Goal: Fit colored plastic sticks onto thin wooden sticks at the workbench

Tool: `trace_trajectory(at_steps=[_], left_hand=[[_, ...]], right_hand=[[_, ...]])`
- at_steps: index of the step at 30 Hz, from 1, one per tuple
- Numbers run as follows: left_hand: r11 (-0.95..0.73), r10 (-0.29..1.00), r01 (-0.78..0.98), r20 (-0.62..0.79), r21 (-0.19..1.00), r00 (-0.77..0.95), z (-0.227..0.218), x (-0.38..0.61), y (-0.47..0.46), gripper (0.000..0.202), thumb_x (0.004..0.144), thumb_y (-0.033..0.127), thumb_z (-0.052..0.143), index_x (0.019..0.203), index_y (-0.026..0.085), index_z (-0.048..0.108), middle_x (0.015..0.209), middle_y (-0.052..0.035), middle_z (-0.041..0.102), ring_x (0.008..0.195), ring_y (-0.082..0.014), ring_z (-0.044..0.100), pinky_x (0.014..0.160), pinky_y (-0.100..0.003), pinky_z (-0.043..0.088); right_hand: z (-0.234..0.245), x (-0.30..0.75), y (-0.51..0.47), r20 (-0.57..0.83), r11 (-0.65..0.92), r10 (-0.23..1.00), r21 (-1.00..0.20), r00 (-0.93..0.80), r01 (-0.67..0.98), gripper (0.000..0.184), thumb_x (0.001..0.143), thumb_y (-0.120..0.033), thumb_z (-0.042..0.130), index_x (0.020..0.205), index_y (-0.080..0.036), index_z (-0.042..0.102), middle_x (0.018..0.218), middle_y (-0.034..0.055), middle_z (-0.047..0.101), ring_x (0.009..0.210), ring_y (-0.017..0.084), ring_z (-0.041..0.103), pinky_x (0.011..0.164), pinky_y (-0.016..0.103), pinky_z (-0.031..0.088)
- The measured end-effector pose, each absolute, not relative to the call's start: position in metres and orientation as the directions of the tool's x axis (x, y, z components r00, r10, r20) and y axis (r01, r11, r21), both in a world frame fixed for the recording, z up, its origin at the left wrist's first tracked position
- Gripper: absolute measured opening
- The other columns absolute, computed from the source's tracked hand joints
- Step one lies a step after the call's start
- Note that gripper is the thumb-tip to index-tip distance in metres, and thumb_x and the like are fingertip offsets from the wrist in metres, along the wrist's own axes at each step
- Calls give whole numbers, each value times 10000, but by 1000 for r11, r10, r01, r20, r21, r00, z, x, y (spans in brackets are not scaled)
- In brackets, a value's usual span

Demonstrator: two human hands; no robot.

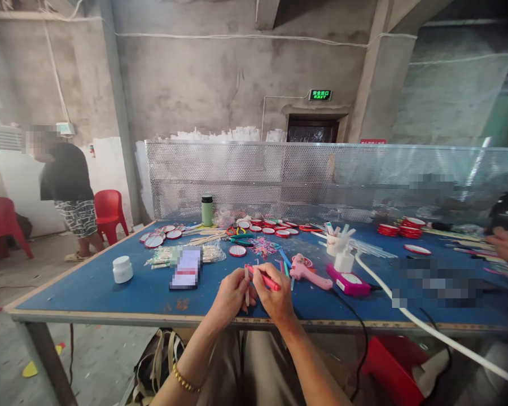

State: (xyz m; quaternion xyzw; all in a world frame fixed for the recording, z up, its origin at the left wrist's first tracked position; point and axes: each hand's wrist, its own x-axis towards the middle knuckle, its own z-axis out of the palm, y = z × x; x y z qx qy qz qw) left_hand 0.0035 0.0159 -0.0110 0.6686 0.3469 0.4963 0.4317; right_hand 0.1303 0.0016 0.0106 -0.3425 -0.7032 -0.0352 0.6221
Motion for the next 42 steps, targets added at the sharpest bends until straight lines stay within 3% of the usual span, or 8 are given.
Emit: trace_trajectory(at_steps=[42], left_hand=[[-369,896,12,352,929,271,-11,3,16,369,893,539,475,880,173,528,619,2,623,445,-100,552,369,-170,416]], right_hand=[[9,131,1,894,750,446,-392,29,533,195,913,-224,501,756,-210,616,665,2,660,583,136,611,584,242,483]])
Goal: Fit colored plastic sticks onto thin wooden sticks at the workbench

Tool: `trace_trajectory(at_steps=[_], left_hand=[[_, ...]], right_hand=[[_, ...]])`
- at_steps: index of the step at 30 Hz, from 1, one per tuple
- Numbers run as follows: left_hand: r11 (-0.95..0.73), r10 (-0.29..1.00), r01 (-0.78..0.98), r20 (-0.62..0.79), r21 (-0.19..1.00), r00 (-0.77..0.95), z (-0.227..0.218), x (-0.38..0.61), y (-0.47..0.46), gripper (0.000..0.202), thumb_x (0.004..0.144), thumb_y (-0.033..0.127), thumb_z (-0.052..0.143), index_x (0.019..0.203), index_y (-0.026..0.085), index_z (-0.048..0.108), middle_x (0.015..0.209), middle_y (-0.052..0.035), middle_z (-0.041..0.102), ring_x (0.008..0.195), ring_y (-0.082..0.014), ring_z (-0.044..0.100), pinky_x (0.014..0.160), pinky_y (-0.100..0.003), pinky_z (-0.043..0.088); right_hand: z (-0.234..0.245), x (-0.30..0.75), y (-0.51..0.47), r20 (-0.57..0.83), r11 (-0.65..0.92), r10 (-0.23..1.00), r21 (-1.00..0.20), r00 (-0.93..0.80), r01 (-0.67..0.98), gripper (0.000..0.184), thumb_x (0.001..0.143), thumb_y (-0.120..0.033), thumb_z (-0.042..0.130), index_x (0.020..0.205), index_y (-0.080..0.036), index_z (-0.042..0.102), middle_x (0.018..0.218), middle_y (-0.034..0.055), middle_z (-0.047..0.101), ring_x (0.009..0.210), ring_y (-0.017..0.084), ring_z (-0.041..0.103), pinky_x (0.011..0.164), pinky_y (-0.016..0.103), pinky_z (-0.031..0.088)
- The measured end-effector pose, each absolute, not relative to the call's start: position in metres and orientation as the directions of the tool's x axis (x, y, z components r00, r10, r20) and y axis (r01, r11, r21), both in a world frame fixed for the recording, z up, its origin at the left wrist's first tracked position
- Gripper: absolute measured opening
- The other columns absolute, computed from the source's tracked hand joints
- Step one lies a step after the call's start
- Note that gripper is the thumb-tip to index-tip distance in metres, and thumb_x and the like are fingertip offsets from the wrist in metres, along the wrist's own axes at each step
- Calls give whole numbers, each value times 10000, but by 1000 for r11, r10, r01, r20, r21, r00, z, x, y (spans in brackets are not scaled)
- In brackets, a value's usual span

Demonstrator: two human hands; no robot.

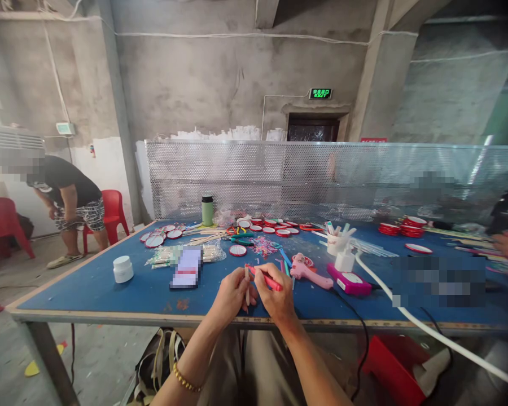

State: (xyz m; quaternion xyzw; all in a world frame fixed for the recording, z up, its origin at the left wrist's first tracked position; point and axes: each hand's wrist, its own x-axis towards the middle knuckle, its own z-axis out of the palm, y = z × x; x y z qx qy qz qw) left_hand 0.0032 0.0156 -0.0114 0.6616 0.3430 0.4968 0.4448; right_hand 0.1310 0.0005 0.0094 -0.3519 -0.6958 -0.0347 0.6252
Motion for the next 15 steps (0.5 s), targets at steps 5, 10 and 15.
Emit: trace_trajectory(at_steps=[5,10,15], left_hand=[[-380,892,15,362,925,269,-13,3,17,370,900,537,466,868,173,525,617,-1,627,439,-100,550,359,-167,401],[-381,890,6,365,925,274,-14,3,18,367,903,530,466,894,169,533,615,-1,627,441,-103,555,366,-170,408],[-375,896,16,357,927,265,-13,3,17,371,893,542,470,875,175,525,613,1,623,439,-108,552,364,-181,411]], right_hand=[[8,131,2,894,748,449,-384,13,541,192,916,-226,502,762,-209,615,679,6,659,603,140,617,600,243,482],[8,131,3,890,743,456,-393,20,541,191,915,-230,504,761,-209,616,671,3,652,593,140,608,592,243,478],[9,131,2,894,753,448,-383,9,535,188,914,-218,505,763,-208,615,671,2,652,587,135,606,587,237,472]])
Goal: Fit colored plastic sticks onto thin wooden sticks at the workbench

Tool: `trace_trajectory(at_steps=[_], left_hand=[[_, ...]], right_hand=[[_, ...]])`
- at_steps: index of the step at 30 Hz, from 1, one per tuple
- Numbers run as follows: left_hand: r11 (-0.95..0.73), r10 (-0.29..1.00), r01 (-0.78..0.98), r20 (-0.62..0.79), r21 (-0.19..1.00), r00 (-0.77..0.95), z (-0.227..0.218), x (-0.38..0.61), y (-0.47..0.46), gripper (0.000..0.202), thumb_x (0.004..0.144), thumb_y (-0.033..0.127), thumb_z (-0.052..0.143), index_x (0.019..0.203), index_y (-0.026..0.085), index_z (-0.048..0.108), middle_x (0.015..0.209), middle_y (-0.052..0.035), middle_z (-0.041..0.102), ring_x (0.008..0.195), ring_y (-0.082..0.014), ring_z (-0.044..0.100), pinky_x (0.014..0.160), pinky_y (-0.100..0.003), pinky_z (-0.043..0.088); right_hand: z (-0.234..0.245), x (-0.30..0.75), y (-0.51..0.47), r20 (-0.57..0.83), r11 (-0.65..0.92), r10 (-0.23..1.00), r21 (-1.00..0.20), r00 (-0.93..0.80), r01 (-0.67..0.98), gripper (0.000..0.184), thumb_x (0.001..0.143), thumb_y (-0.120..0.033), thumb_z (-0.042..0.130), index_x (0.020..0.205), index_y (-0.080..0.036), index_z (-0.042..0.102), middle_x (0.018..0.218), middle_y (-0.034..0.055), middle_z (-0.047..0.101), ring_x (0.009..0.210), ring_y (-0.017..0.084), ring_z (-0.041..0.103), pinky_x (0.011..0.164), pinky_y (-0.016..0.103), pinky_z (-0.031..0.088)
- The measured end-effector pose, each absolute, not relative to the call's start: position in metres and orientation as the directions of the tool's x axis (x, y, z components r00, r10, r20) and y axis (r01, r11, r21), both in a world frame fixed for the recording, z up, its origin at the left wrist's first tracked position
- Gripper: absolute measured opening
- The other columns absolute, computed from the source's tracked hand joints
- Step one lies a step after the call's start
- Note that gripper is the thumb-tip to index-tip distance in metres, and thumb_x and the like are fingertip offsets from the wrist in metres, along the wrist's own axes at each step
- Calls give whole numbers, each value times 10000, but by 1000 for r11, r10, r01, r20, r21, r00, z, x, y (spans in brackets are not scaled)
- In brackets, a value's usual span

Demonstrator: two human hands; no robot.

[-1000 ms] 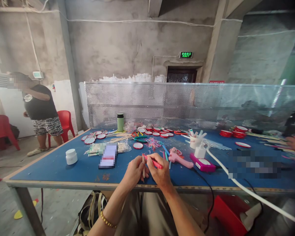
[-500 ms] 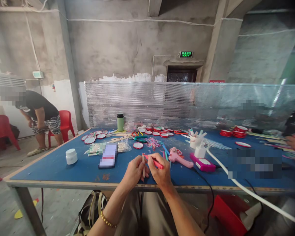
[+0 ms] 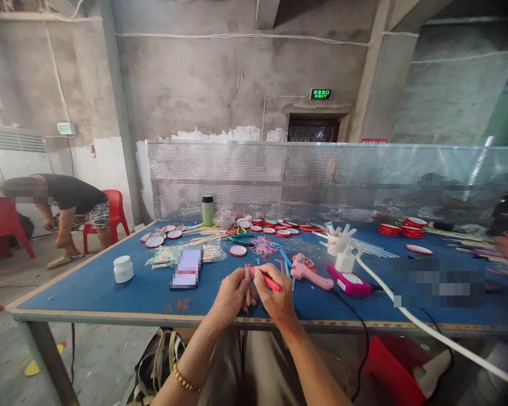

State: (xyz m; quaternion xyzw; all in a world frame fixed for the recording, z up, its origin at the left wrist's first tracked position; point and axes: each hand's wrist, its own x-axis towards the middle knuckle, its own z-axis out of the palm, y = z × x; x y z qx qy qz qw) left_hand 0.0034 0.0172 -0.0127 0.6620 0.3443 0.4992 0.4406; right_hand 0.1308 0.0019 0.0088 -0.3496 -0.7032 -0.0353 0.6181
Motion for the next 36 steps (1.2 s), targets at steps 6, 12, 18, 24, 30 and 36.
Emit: trace_trajectory(at_steps=[6,12,18,24,30,36], left_hand=[[-391,894,43,368,920,256,-11,4,16,363,903,530,448,842,178,509,580,9,605,410,-103,512,359,-188,394],[-386,897,51,362,921,255,-11,4,15,365,898,538,449,828,183,498,583,11,602,417,-105,515,362,-193,400],[-393,894,51,368,918,256,-11,5,15,368,904,532,438,826,178,499,571,12,599,395,-96,496,355,-188,387],[-390,894,45,366,920,258,-13,5,17,361,901,530,449,833,179,501,581,9,607,406,-101,514,355,-186,389],[-380,896,37,358,924,262,-13,4,17,360,894,535,461,827,182,494,591,5,615,413,-103,522,356,-186,398],[-381,897,47,357,923,261,-9,5,14,354,899,524,450,821,182,494,576,6,610,401,-98,510,357,-184,398]], right_hand=[[10,130,1,894,772,447,-372,-25,516,193,919,-219,505,765,-199,618,671,5,655,580,128,606,582,224,468],[11,131,2,897,776,440,-358,-40,520,184,919,-210,507,778,-198,626,681,6,659,593,129,614,592,222,472],[10,131,2,902,784,430,-349,-44,514,182,919,-199,506,778,-199,620,687,8,660,597,130,618,601,223,475],[8,131,3,903,784,428,-350,-39,513,177,914,-194,512,773,-195,618,687,10,661,599,130,618,595,223,472],[9,131,4,905,780,424,-352,-23,517,169,912,-194,514,779,-198,619,693,7,663,604,129,621,604,223,479],[10,130,4,904,776,427,-355,-19,522,176,914,-202,512,774,-197,619,702,12,668,625,135,630,621,226,485]])
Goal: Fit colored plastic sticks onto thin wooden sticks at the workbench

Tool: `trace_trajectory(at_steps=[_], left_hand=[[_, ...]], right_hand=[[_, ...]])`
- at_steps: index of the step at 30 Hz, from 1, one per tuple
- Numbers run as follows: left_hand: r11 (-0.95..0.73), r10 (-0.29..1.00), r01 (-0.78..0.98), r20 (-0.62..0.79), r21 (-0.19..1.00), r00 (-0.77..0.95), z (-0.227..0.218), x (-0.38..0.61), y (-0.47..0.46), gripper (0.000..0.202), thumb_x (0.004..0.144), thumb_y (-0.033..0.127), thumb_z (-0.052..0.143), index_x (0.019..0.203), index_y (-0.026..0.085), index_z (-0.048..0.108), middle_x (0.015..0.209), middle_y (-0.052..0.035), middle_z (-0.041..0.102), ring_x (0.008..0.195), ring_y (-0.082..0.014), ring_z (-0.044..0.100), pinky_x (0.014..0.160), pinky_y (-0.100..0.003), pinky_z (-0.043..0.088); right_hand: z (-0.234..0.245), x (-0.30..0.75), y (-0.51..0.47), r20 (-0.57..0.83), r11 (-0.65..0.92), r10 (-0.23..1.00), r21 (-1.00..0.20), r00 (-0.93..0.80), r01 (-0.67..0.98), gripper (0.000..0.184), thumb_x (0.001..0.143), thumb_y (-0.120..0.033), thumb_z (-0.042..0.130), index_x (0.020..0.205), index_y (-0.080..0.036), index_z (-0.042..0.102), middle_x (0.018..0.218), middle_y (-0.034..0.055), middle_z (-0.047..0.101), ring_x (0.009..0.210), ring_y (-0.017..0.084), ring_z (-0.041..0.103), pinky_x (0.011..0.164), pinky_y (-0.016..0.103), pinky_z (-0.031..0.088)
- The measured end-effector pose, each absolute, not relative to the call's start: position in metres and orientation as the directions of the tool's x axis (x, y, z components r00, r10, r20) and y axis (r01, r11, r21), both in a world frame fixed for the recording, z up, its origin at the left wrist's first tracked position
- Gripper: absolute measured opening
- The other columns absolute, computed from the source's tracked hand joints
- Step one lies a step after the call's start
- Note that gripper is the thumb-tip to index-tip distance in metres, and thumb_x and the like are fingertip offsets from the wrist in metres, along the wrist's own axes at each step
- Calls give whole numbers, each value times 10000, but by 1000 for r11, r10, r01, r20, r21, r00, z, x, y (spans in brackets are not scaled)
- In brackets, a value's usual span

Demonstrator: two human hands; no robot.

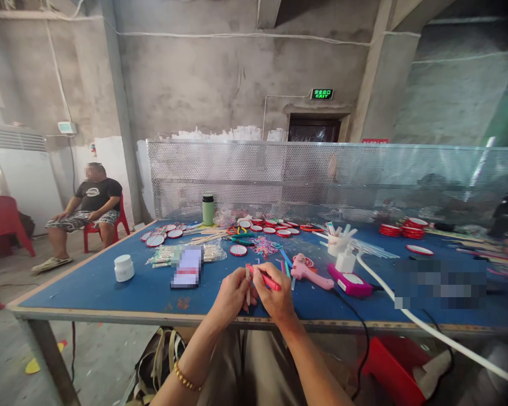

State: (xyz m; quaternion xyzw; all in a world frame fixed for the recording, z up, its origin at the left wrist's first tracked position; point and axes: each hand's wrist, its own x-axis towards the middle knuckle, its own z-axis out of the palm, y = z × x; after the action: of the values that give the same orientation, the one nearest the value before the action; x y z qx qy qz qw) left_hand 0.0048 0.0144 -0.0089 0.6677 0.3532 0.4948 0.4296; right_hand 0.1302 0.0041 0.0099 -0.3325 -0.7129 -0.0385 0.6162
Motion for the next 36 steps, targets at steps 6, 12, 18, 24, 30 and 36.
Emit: trace_trajectory(at_steps=[6,12,18,24,30,36], left_hand=[[-382,895,35,360,923,264,-11,4,16,354,902,522,453,852,177,514,592,6,614,410,-97,511,356,-183,395],[-377,895,22,358,926,267,-11,4,15,344,900,514,466,877,175,519,614,5,623,434,-103,533,366,-186,409],[-366,900,20,348,930,263,-12,3,15,352,898,525,467,870,178,519,611,8,620,441,-109,551,370,-187,410],[-370,897,24,351,929,269,-11,3,14,358,896,529,471,884,175,528,627,-1,628,463,-113,567,381,-185,424],[-375,895,22,356,927,269,-11,4,15,349,903,516,462,896,173,524,614,6,620,447,-105,546,372,-181,416],[-359,900,18,342,933,269,-11,4,15,353,894,521,473,886,171,520,610,5,620,438,-105,542,371,-185,413]], right_hand=[[9,131,3,902,769,432,-359,-15,528,179,915,-204,508,770,-201,613,692,5,661,610,132,621,614,225,485],[8,131,4,901,761,434,-372,8,532,173,912,-207,510,772,-204,611,691,1,665,612,132,626,610,227,490],[9,130,3,900,755,435,-374,16,538,185,912,-211,508,757,-206,608,679,1,657,608,136,626,602,229,488],[10,130,2,898,755,439,-387,31,529,189,917,-225,505,760,-206,608,671,5,654,592,136,613,594,232,492],[8,131,3,902,759,432,-377,22,531,181,921,-221,510,772,-201,610,684,4,659,606,134,621,613,232,490],[9,131,3,900,755,435,-380,26,534,200,924,-239,509,750,-204,601,660,-6,642,577,127,598,587,232,481]])
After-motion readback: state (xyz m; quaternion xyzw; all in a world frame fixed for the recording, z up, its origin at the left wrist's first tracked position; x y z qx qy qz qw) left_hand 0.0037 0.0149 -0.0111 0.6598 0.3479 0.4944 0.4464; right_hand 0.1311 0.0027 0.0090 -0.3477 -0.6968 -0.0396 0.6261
